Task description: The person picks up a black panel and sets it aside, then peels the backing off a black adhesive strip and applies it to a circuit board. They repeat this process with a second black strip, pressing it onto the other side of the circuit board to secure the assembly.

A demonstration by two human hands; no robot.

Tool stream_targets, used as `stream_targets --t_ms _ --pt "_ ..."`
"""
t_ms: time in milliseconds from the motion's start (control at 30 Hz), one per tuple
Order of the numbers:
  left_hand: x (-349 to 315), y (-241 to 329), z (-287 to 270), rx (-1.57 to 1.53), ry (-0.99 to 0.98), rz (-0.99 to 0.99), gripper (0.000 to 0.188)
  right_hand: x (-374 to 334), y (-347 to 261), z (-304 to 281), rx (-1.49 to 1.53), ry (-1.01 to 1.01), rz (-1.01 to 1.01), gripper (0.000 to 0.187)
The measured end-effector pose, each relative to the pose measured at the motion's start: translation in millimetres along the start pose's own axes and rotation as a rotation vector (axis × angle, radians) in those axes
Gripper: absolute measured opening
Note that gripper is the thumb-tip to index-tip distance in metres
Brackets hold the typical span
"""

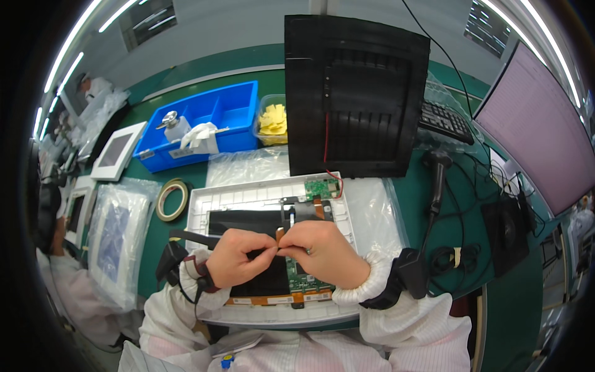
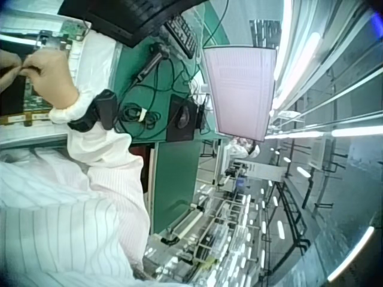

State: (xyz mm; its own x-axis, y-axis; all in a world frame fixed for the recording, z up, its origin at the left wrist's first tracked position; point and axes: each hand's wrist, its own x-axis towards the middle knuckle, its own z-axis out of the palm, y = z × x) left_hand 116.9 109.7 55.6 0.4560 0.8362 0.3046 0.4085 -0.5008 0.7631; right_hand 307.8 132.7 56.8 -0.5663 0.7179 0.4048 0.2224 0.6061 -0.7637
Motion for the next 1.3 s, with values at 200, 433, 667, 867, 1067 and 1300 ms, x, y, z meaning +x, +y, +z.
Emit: stream_targets --t_ms 200,433,667,867,1067,1300 --pt "0 -3 3 -0.076 -0.001 0.026 0.007 -1 -1 3 -0.035 0.0 -0.04 0.007" --pt "4 1 4 -0.373 -0.061 -0.285 0.01 -5 0 7 -0.184 0.183 -0.301 0.013" --pt "26 -38 -45 0.525 0.602 0.174 0.01 -4 -15 4 0.205 0.108 -0.145 0.01" --pt "0 -10 -37 0.338 0.36 -0.019 0.008 -5 -11 7 0.461 0.094 0.211 0.009" --pt "-18 7 -11 -0.195 0.118 -0.113 0.009 -8 -15 7 0.346 0.045 0.187 0.01" --pt "-16 0 -12 -0.267 0.028 -0.067 0.009 -6 -10 8 0.199 0.003 0.049 0.009"
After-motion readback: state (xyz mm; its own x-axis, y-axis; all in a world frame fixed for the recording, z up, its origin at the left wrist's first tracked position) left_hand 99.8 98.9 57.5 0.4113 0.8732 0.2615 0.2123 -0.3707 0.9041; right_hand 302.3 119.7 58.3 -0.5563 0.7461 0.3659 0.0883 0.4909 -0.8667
